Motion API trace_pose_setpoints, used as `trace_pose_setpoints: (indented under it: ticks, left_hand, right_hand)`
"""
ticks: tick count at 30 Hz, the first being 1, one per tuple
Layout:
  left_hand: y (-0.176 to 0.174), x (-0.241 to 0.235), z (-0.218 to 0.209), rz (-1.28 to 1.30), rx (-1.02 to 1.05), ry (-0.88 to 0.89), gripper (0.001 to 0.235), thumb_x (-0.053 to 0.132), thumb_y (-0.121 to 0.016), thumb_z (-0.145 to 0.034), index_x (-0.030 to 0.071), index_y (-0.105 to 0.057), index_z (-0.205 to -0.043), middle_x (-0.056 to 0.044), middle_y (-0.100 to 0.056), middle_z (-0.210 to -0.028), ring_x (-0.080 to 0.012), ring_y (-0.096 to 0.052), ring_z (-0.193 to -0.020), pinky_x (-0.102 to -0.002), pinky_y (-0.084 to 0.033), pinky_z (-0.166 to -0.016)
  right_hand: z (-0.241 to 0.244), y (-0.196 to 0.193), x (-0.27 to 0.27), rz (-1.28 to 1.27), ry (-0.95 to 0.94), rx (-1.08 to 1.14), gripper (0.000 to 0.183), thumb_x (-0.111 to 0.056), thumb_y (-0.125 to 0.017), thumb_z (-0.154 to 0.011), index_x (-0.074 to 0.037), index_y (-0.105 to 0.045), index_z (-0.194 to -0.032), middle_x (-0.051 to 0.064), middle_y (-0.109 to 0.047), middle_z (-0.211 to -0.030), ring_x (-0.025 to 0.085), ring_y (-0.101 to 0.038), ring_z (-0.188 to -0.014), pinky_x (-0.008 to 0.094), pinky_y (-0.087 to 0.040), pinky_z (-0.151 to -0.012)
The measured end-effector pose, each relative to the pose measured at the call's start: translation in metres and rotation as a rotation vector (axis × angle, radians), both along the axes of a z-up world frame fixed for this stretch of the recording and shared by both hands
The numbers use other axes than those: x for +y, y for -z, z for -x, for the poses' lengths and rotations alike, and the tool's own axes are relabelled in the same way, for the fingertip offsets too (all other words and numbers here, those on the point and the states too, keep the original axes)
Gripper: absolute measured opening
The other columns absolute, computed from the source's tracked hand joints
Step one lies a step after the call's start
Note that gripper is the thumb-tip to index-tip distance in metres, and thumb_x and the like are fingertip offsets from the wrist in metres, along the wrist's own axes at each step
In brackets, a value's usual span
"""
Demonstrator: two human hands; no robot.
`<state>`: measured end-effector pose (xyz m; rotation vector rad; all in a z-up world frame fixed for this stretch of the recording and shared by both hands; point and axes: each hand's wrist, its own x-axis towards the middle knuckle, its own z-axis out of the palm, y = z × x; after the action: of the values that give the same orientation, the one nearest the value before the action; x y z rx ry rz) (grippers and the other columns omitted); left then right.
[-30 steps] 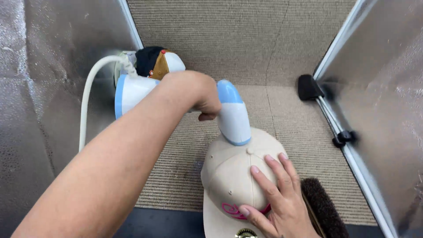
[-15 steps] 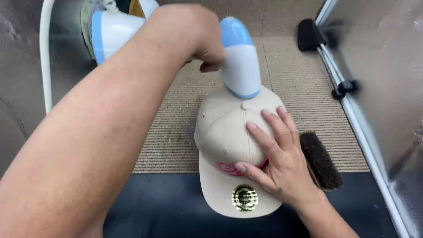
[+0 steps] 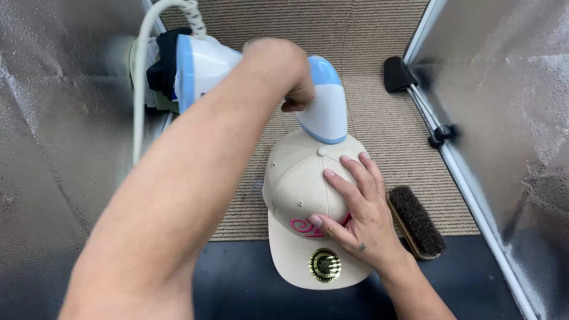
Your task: The person cleans a beige baseball cap by first brushing the surface with a wooden brush. They then use a handheld garment steamer to apply steam to the cap, moving the device over the fabric. Finally, they brush the cap again with the wooden brush.
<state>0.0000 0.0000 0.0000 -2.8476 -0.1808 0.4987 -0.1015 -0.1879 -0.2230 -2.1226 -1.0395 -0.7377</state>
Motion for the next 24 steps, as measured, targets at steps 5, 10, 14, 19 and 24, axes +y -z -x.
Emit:
trace_pose_setpoints:
  ticks: [5,10,14,19,24]
  left_hand:
    - [-0.005,-0.004,0.004,-0.051,0.081,0.028,0.031,0.019,-0.066,-0.071,0.019,-0.076,-0.100,-0.001,-0.074,-0.101,-0.0275,-0.070,-0.097,-0.044,-0.050,-0.091]
    - [-0.010,0.020,0.016,-0.046,0.116,-0.085,0.034,0.023,-0.070,-0.070,0.012,-0.076,-0.101,-0.008,-0.075,-0.101,-0.0324,-0.070,-0.090,-0.045,-0.054,-0.081]
    - [-0.008,0.023,0.016,-0.023,0.106,-0.083,0.024,0.021,-0.070,-0.069,0.011,-0.074,-0.090,-0.005,-0.074,-0.091,-0.0291,-0.069,-0.082,-0.043,-0.053,-0.072]
    - [-0.009,0.000,0.010,-0.052,0.071,-0.014,0.036,0.023,-0.070,-0.069,0.018,-0.074,-0.105,-0.001,-0.073,-0.109,-0.0287,-0.070,-0.101,-0.046,-0.051,-0.089]
    - [-0.016,-0.031,0.006,-0.143,0.092,0.163,0.033,0.019,-0.057,-0.074,0.026,-0.078,-0.098,0.004,-0.075,-0.104,-0.0188,-0.072,-0.105,-0.036,-0.052,-0.094]
  right_hand:
    - [0.003,0.000,0.001,-0.004,0.032,-0.018,0.068,-0.050,-0.074,-0.086,-0.015,-0.056,-0.142,0.015,-0.046,-0.154,0.048,-0.032,-0.151,0.063,-0.031,-0.125]
    - [0.000,0.001,0.001,-0.008,0.034,-0.044,0.069,-0.052,-0.074,-0.085,-0.017,-0.056,-0.142,0.015,-0.047,-0.153,0.048,-0.032,-0.152,0.062,-0.030,-0.125]
    - [0.000,0.000,0.003,-0.031,0.033,-0.034,0.068,-0.050,-0.074,-0.085,-0.017,-0.056,-0.141,0.015,-0.047,-0.152,0.046,-0.031,-0.152,0.061,-0.029,-0.125]
    - [-0.001,0.004,0.004,-0.025,0.051,-0.046,0.068,-0.053,-0.073,-0.085,-0.017,-0.057,-0.140,0.016,-0.048,-0.152,0.047,-0.032,-0.151,0.061,-0.028,-0.125]
    - [-0.001,0.005,0.004,-0.042,0.042,-0.031,0.068,-0.052,-0.075,-0.084,-0.016,-0.058,-0.140,0.017,-0.048,-0.152,0.047,-0.032,-0.151,0.062,-0.030,-0.123]
